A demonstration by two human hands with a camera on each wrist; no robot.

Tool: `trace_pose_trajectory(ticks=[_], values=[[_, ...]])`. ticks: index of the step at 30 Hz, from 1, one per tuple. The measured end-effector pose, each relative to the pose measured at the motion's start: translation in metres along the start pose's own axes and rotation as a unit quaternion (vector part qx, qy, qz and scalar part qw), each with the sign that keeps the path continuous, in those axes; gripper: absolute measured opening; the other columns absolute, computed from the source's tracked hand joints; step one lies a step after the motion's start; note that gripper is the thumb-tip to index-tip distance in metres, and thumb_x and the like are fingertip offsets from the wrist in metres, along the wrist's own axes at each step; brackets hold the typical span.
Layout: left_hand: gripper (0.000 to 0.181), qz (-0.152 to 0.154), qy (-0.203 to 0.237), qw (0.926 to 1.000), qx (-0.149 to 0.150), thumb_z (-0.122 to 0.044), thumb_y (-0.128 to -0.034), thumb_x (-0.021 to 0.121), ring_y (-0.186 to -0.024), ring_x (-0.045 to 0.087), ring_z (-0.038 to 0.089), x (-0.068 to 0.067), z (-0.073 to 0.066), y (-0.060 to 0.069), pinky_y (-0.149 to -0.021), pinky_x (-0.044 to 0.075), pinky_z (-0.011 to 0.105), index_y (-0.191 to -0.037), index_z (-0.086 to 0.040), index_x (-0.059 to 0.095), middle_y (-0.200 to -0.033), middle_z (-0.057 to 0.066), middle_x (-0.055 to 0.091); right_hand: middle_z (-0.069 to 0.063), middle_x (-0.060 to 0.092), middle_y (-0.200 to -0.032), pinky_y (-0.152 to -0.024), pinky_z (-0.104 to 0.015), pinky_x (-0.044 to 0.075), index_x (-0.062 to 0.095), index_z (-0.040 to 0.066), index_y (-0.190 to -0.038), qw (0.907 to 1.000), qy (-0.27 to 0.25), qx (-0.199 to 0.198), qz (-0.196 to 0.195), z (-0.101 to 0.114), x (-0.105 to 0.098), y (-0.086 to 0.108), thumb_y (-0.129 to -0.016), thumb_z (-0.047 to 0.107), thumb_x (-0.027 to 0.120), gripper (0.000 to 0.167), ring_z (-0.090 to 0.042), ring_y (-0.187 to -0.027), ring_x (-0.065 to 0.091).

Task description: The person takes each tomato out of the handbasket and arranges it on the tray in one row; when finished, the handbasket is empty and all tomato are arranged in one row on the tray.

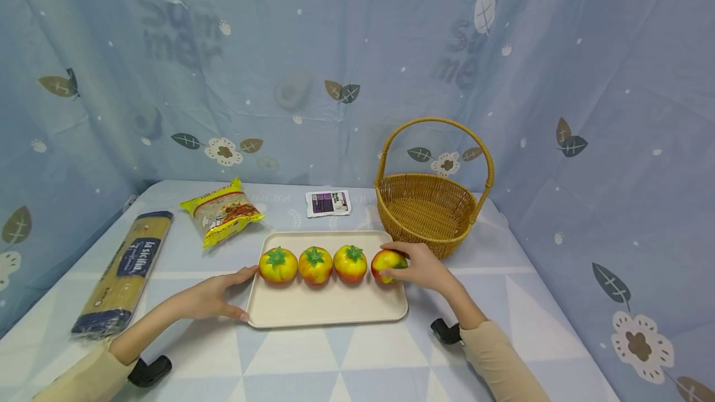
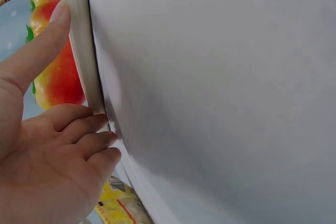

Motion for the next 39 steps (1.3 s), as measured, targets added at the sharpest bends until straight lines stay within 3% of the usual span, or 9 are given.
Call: trace_pose_trajectory(ticks=[8,17,24,28,33,39], values=[[0.104,0.000,0.003,1.0000,0.001,-0.040,-0.0693,0.084,-0.139,0.024,0.046,0.000,-0.001,0.001,-0.112,0.021,0.057,-0.147,0.006,0.032,-0.150,0.030,0.025,-0.008,0.065,-0.122,-0.094,-0.042,0.051,0.061,0.005,-0.130,0.9998,0.014,0.004,0.013,-0.006,0.007,-0.009,-0.085,0.044,0.073,0.061,-0.022,-0.108,0.061],[0.104,0.001,0.007,1.0000,-0.005,-0.039,-0.0694,0.084,-0.139,0.023,0.045,-0.001,0.000,0.000,-0.112,0.021,0.057,-0.147,0.005,0.031,-0.151,0.029,0.025,-0.009,0.061,-0.129,-0.099,-0.043,0.048,0.058,0.007,-0.134,0.9997,-0.008,0.023,0.006,-0.014,0.009,-0.011,-0.083,0.046,0.073,0.066,-0.025,-0.116,0.058],[0.104,0.001,0.009,0.9999,-0.007,-0.039,-0.0692,0.085,-0.139,0.023,0.045,0.000,0.002,0.000,-0.112,0.021,0.057,-0.147,0.004,0.031,-0.151,0.028,0.024,-0.004,0.063,-0.127,-0.102,-0.042,0.044,0.062,0.009,-0.129,0.9992,-0.030,-0.012,-0.025,-0.009,0.004,-0.012,-0.081,0.042,0.076,0.060,-0.025,-0.122,0.055],[0.104,0.001,0.008,0.9999,-0.008,-0.040,-0.0690,0.085,-0.139,0.023,0.045,0.000,0.003,-0.001,-0.113,0.021,0.057,-0.148,0.004,0.031,-0.152,0.028,0.024,-0.002,0.063,-0.127,-0.102,-0.041,0.044,0.063,0.008,-0.128,0.9991,-0.023,-0.028,-0.023,-0.009,0.003,-0.011,-0.080,0.039,0.078,0.060,-0.024,-0.123,0.054],[0.104,0.002,0.011,0.9999,-0.007,-0.039,-0.0690,0.085,-0.139,0.022,0.045,0.000,0.002,-0.001,-0.113,0.020,0.058,-0.148,0.004,0.031,-0.151,0.028,0.024,-0.004,0.061,-0.131,-0.102,-0.043,0.044,0.060,0.009,-0.132,0.9995,-0.001,-0.029,-0.016,-0.012,0.004,-0.009,-0.075,0.042,0.081,0.069,-0.026,-0.123,0.054],[0.104,0.002,0.010,1.0000,0.001,-0.039,-0.0692,0.084,-0.139,0.022,0.046,0.000,0.002,-0.001,-0.112,0.020,0.058,-0.147,0.006,0.031,-0.151,0.029,0.024,-0.009,0.061,-0.129,-0.099,-0.044,0.046,0.060,0.006,-0.131,0.9994,0.000,-0.028,-0.022,-0.011,0.002,-0.009,-0.077,0.032,0.082,0.064,-0.028,-0.120,0.056]])
Point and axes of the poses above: each hand's wrist, its own y-axis away from the middle knuckle, its own x-axis out of the palm, z = x × y, the point moved 8 cm from there along -y, towards the middle knuckle
